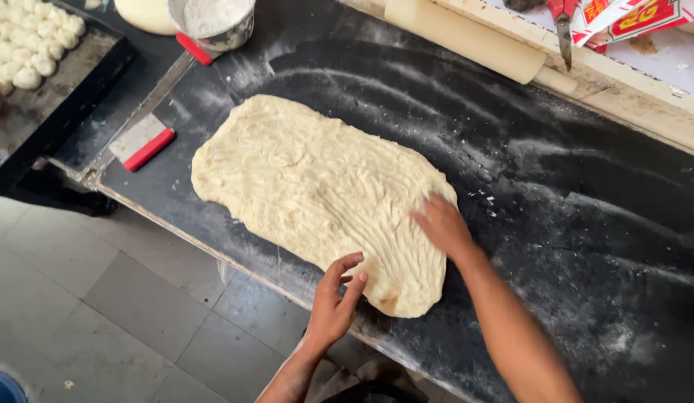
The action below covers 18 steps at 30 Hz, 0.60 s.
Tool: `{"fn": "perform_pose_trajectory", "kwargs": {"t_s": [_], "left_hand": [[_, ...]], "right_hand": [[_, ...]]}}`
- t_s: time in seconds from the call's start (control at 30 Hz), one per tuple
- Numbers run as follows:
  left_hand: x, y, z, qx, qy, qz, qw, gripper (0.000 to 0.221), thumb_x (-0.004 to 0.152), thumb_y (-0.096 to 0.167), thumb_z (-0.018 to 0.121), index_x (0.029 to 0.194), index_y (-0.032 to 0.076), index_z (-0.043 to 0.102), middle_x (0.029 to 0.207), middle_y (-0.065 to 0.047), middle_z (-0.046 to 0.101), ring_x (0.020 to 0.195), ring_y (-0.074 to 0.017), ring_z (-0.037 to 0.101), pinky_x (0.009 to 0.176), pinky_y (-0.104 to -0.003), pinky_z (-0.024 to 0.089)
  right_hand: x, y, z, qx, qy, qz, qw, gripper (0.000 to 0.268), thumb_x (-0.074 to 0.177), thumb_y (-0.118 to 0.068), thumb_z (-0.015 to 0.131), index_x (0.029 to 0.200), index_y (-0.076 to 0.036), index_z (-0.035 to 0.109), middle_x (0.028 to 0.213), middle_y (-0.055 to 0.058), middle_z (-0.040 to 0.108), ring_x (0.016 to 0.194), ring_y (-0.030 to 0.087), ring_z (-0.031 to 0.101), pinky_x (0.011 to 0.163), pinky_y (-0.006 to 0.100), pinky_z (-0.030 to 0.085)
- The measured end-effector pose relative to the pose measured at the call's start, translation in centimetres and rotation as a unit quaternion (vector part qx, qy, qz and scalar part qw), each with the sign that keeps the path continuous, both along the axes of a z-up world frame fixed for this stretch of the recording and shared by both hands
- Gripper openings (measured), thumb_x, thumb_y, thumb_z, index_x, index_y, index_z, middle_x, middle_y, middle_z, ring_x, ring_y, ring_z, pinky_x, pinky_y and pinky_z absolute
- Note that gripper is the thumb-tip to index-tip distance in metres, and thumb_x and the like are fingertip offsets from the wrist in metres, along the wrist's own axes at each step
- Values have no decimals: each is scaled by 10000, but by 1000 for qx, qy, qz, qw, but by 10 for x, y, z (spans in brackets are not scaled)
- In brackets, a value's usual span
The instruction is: The person manipulates large pieces of dough on a floured workbench, spreading butter or oil over the surface and folding it repeatedly before moving it to a storage area.
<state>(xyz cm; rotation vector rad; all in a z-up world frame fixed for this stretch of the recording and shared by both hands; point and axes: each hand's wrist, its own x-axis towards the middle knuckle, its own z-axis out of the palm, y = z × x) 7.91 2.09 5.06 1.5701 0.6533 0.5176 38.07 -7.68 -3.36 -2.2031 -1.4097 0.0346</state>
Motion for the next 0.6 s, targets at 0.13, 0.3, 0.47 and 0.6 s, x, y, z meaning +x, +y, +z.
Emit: {"fn": "perform_pose_trajectory", "kwargs": {"t_s": [0.13, 0.3, 0.47, 0.6], "left_hand": [[-27, 48, 14, 2, 25, 13, 1000, 368, 987, 220, 622, 1315, 53, 619, 1390, -90, 645, 1252, -212, 628, 991, -363, 520], [-57, 132, 15, 15, 6, 29, 999, 370, 982, 176, 619, 1326, 38, 622, 1390, -108, 658, 1297, -217, 607, 1005, -362, 504], [-104, 231, 18, 36, -27, -24, 999, 382, 987, 135, 593, 1351, 16, 589, 1420, -124, 629, 1310, -223, 594, 1043, -357, 483], [-141, 315, 28, 43, -49, -33, 997, 345, 1004, 87, 568, 1335, -10, 592, 1421, -141, 634, 1276, -241, 616, 1075, -361, 465]], "right_hand": [[-124, -77, 11, -171, 95, -111, 974, 607, 947, -446, 594, 1323, 30, 601, 1382, 289, 573, 1319, 435, 528, 1106, 477, 431], [-143, -88, 43, -84, 202, -285, 933, 438, 870, -432, 696, 1097, -65, 769, 1080, 193, 782, 1005, 311, 769, 860, 409, 602], [-154, 82, 66, 61, 233, -408, 880, 611, 940, -380, 656, 1346, 43, 485, 1284, 327, 558, 1149, 436, 586, 972, 486, 452], [-299, 241, 12, -46, 161, -292, 942, 907, 903, -481, 749, 1463, 127, 375, 1562, 383, 326, 1467, 506, 307, 1120, 528, 258]]}}
